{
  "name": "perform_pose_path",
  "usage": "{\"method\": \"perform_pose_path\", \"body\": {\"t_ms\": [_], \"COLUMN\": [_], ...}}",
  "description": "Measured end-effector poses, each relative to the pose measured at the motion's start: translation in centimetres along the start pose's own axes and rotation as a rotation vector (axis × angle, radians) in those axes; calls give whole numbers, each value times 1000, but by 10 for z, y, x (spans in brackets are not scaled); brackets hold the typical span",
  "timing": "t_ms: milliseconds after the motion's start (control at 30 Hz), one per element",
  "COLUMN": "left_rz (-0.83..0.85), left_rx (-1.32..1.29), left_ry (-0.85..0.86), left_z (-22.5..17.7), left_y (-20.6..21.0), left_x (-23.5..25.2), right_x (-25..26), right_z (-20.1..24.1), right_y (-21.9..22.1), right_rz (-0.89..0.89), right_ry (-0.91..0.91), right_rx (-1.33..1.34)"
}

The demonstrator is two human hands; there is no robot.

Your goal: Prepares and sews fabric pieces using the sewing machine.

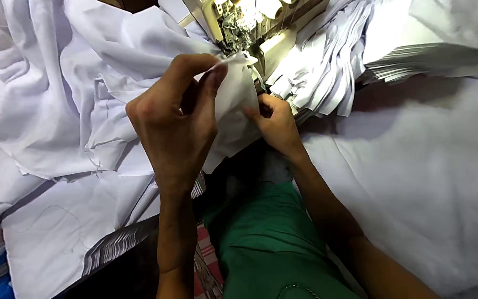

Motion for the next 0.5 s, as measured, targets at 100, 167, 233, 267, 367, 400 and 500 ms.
{"method": "perform_pose_path", "body": {"t_ms": [100,167,233,267,367,400,500], "left_rz": [6,44,19,10,6,6,17], "left_rx": [39,-40,-78,-49,66,95,145], "left_ry": [108,134,130,137,167,171,170], "left_z": [-20,-31,-40,-43,-43,-42,-41], "left_y": [6,22,48,63,108,118,134], "left_x": [4,-1,-22,-37,-75,-83,-95], "right_x": [-16,-21,-26,-28,-32,-33,-36], "right_z": [0,-1,0,1,-7,-12,-24], "right_y": [-9,-19,-29,-35,-49,-52,-61], "right_rz": [56,52,41,47,89,95,94], "right_ry": [-1,-8,-38,-49,-6,16,58], "right_rx": [56,76,65,51,24,2,-13]}}
Point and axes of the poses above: each hand's wrist, its own x-axis towards the middle knuckle, its own y-axis out of the palm, z = x × y, the point moved 10 cm from there along x, towards the middle knuckle, and after that the axes turned 2 degrees about z, right-handed, at the moved point
